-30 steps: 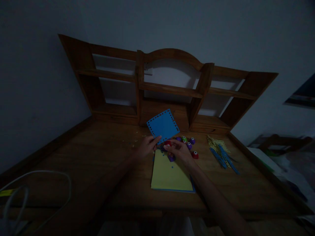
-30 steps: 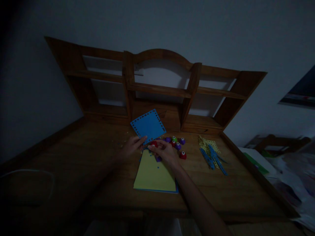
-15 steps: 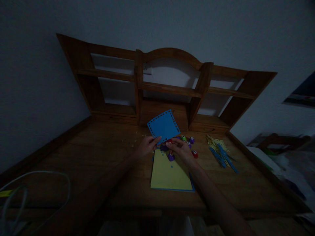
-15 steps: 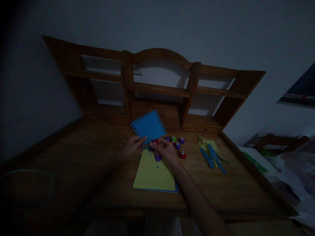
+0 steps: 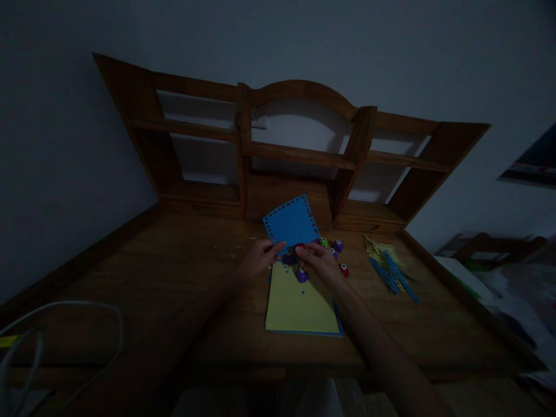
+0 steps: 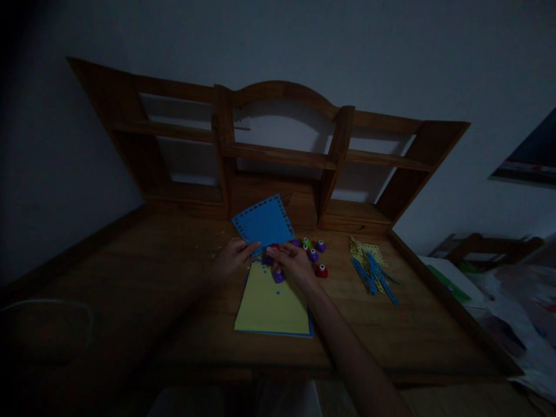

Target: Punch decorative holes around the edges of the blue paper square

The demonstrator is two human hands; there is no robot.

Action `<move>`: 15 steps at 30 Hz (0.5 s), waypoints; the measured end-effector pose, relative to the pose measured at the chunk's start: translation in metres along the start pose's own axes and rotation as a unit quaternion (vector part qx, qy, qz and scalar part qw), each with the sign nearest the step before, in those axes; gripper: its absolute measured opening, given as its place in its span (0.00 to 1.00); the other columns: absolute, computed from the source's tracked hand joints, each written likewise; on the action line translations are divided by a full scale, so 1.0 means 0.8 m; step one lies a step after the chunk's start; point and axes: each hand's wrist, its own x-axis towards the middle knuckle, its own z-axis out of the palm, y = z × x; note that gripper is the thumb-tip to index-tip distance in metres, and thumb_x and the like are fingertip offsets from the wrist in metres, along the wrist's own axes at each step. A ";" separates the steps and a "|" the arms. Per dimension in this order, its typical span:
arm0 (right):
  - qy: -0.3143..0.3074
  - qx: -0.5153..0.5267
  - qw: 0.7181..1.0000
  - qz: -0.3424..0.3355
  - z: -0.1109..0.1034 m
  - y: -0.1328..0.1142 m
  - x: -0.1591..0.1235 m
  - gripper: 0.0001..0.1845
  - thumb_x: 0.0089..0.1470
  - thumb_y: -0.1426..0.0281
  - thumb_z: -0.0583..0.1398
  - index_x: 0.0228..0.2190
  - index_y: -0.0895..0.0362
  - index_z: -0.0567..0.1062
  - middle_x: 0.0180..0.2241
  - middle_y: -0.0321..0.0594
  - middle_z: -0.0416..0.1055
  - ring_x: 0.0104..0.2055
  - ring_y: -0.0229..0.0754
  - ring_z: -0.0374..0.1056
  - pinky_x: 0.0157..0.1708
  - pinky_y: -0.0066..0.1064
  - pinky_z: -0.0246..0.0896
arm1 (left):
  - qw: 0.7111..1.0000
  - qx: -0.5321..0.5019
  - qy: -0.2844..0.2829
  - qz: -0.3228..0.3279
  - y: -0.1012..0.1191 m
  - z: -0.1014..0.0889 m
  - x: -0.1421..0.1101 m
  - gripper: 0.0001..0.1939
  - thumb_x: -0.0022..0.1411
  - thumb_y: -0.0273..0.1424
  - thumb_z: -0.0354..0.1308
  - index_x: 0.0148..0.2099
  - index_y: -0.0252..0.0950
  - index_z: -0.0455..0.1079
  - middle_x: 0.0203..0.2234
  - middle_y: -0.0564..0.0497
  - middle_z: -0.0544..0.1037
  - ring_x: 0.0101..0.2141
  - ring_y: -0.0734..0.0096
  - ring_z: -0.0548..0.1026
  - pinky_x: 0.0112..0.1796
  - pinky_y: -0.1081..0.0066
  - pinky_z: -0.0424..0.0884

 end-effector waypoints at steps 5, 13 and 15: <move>-0.006 0.015 1.000 0.000 -0.002 0.003 0.001 0.17 0.48 0.58 0.65 0.23 0.59 0.73 0.20 0.37 0.67 0.21 0.34 0.61 0.24 0.28 0.54 | 1.000 0.009 -0.019 0.007 0.002 -0.001 0.000 0.25 0.61 0.47 0.51 0.22 0.32 0.65 0.16 0.54 0.67 0.20 0.76 0.65 0.23 0.76 0.58; -0.020 0.018 0.999 0.020 -0.007 0.009 0.003 0.21 0.48 0.55 0.65 0.18 0.60 0.72 0.19 0.38 0.66 0.22 0.35 0.60 0.24 0.28 0.53 | 0.999 0.005 -0.046 0.000 0.011 -0.001 -0.004 0.24 0.62 0.46 0.50 0.25 0.31 0.67 0.18 0.54 0.69 0.21 0.76 0.66 0.23 0.76 0.59; -0.020 0.016 0.999 0.024 -0.007 0.010 0.003 0.21 0.47 0.55 0.65 0.18 0.59 0.72 0.19 0.38 0.67 0.21 0.34 0.60 0.24 0.28 0.53 | 0.999 0.015 -0.047 0.007 0.009 -0.002 -0.004 0.24 0.62 0.46 0.50 0.24 0.31 0.67 0.18 0.54 0.68 0.21 0.76 0.66 0.23 0.77 0.59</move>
